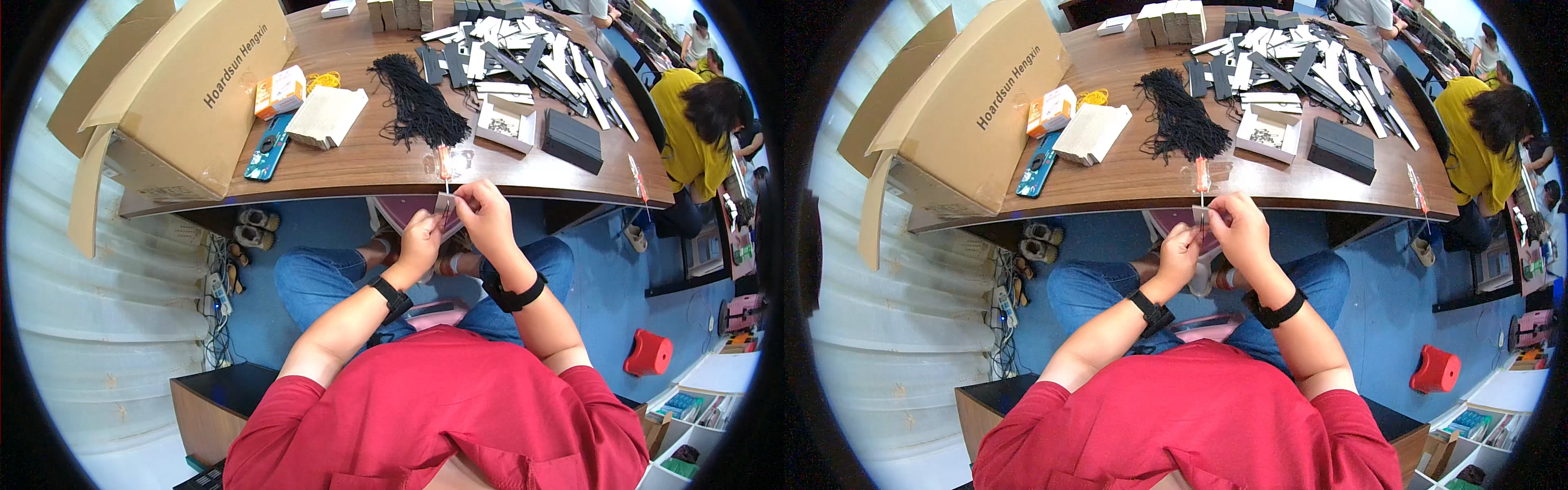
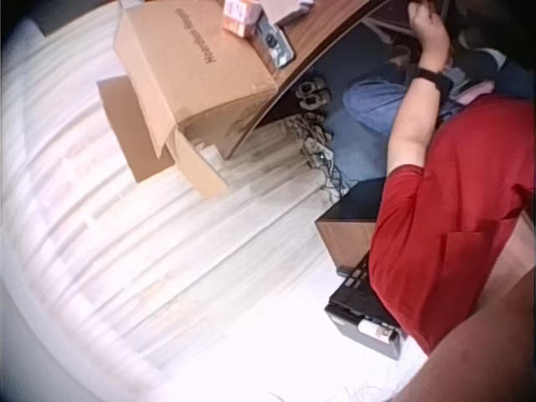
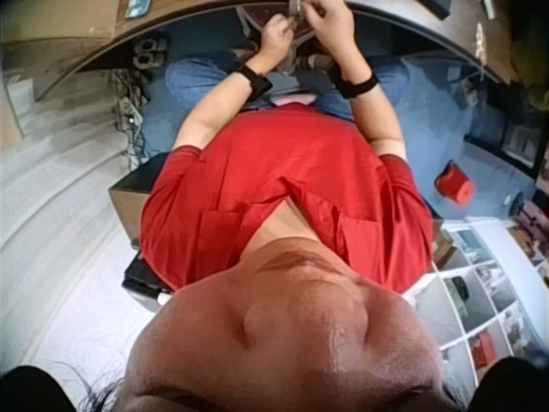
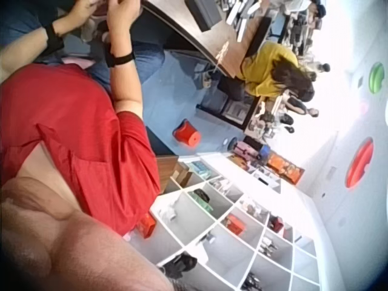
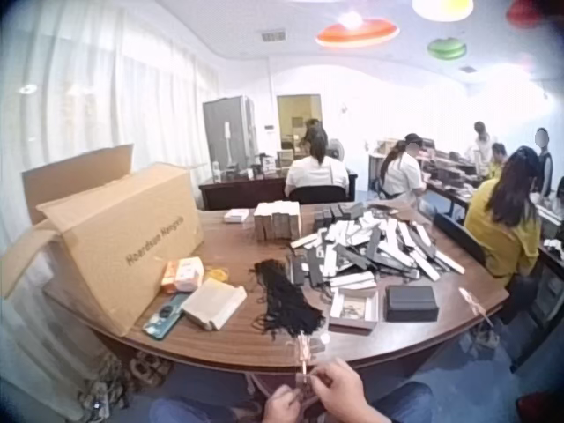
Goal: Manually assemble product hanging tags by threading elastic cords through cardstock tags.
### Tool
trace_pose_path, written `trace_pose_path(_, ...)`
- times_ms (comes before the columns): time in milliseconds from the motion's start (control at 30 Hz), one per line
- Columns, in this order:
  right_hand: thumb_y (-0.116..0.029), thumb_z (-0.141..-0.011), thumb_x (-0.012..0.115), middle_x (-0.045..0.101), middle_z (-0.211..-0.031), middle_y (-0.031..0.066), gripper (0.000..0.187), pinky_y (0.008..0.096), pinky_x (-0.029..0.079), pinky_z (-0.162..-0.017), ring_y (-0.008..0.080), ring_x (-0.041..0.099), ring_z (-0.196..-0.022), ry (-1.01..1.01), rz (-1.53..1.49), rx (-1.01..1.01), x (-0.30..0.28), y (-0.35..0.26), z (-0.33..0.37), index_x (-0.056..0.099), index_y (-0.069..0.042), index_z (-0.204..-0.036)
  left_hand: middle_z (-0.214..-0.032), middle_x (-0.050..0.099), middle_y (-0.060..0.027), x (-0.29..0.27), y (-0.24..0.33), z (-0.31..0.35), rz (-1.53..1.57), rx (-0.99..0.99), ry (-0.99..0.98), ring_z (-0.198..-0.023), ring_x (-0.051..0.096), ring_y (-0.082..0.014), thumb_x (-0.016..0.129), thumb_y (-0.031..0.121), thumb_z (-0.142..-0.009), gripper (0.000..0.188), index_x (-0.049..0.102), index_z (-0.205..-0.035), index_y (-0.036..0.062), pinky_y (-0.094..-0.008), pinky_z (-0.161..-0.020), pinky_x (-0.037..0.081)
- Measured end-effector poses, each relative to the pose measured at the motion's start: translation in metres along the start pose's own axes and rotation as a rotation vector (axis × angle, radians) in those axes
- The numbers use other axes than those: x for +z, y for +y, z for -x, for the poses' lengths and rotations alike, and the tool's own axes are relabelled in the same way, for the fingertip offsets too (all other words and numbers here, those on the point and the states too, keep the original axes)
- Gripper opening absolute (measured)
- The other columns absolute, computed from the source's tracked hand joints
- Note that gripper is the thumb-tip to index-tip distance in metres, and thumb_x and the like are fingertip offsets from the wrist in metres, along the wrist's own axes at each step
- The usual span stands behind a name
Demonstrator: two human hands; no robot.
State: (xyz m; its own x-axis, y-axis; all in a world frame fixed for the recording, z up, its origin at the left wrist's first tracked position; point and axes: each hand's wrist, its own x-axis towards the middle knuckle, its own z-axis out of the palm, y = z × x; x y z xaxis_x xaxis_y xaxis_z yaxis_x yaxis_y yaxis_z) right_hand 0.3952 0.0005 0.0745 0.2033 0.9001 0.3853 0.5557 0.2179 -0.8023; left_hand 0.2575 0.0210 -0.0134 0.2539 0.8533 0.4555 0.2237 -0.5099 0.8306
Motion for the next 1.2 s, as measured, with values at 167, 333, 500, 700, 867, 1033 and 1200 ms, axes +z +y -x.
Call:
trace_pose_path(167, -0.003, -0.074, 0.065, 0.058, -0.078, 0.0068, 0.008, 0.0281, 0.048, -0.058, 0.0175, 0.060, -0.064, -0.050, -0.029, 0.000, -0.005, -0.005, 0.015, 0.062, -0.004, -0.082, -0.073, 0.054, -0.0119, -0.002, 0.002, 0.004, -0.022, -0.007, 0.007, -0.066, 0.055, -0.0228, 0.057, -0.003, -0.083, 0.013, 0.066, -0.092, -0.0012, -0.0307, -0.059, 0.044)
trace_pose_path(333, -0.001, -0.072, 0.066, 0.059, -0.082, 0.0063, 0.011, 0.0262, 0.048, -0.056, 0.0158, 0.059, -0.060, -0.101, 0.140, -0.183, -0.004, -0.003, 0.024, 0.063, -0.003, -0.082, -0.074, 0.055, -0.0126, -0.015, 0.002, 0.006, -0.053, -0.015, -0.051, -0.067, 0.056, -0.0251, 0.058, 0.001, -0.083, 0.012, 0.067, -0.092, 0.0004, -0.0319, -0.060, 0.045)
trace_pose_path(500, -0.006, -0.075, 0.068, 0.061, -0.080, 0.0051, 0.010, 0.0260, 0.049, -0.056, 0.0134, 0.059, -0.059, -0.286, 0.168, -0.215, -0.001, 0.007, 0.033, 0.065, -0.004, -0.083, -0.078, 0.056, -0.0135, -0.036, 0.001, 0.011, -0.041, -0.053, -0.196, -0.071, 0.058, -0.0270, 0.058, 0.003, -0.082, 0.012, 0.066, -0.091, 0.0005, -0.0327, -0.062, 0.045)
trace_pose_path(700, -0.008, -0.086, 0.064, 0.062, -0.077, 0.0029, 0.013, 0.0203, 0.045, -0.054, 0.0060, 0.054, -0.059, -0.211, -0.673, 0.465, 0.015, 0.016, 0.017, 0.063, 0.002, -0.094, -0.076, 0.056, -0.0065, -0.046, 0.019, 0.020, 0.200, -0.429, -0.259, -0.057, 0.055, -0.0129, 0.058, 0.006, -0.086, 0.014, 0.067, -0.094, -0.0015, -0.0264, -0.054, 0.045)
trace_pose_path(867, -0.007, -0.085, 0.064, 0.062, -0.074, 0.0034, 0.010, 0.0199, 0.043, -0.053, 0.0059, 0.053, -0.057, -0.167, -0.585, 0.491, 0.015, 0.015, 0.018, 0.063, 0.002, -0.089, -0.067, 0.056, 0.0019, -0.054, 0.034, 0.021, 0.389, -0.667, -0.250, -0.054, 0.051, -0.0052, 0.060, 0.015, -0.091, 0.016, 0.066, -0.097, 0.0016, -0.0205, -0.045, 0.040)
trace_pose_path(1033, -0.009, -0.084, 0.061, 0.059, -0.067, 0.0012, 0.009, 0.0222, 0.042, -0.049, 0.0069, 0.052, -0.054, -0.013, -0.278, 0.197, 0.010, 0.007, 0.015, 0.061, 0.000, -0.081, -0.065, 0.057, 0.0017, -0.070, 0.043, 0.015, 0.523, -0.730, -0.216, -0.053, 0.051, -0.0049, 0.061, 0.014, -0.090, 0.013, 0.066, -0.096, 0.0030, -0.0191, -0.046, 0.040)
trace_pose_path(1200, -0.014, -0.083, 0.053, 0.054, -0.068, 0.0023, 0.010, 0.0225, 0.032, -0.044, 0.0092, 0.042, -0.050, -0.236, -1.247, 0.828, -0.007, -0.001, 0.004, 0.055, -0.007, -0.076, -0.066, 0.059, -0.0003, -0.083, 0.052, 0.001, 0.702, -0.812, -0.189, -0.053, 0.053, -0.0074, 0.062, 0.013, -0.089, 0.012, 0.063, -0.094, 0.0023, -0.0192, -0.047, 0.043)
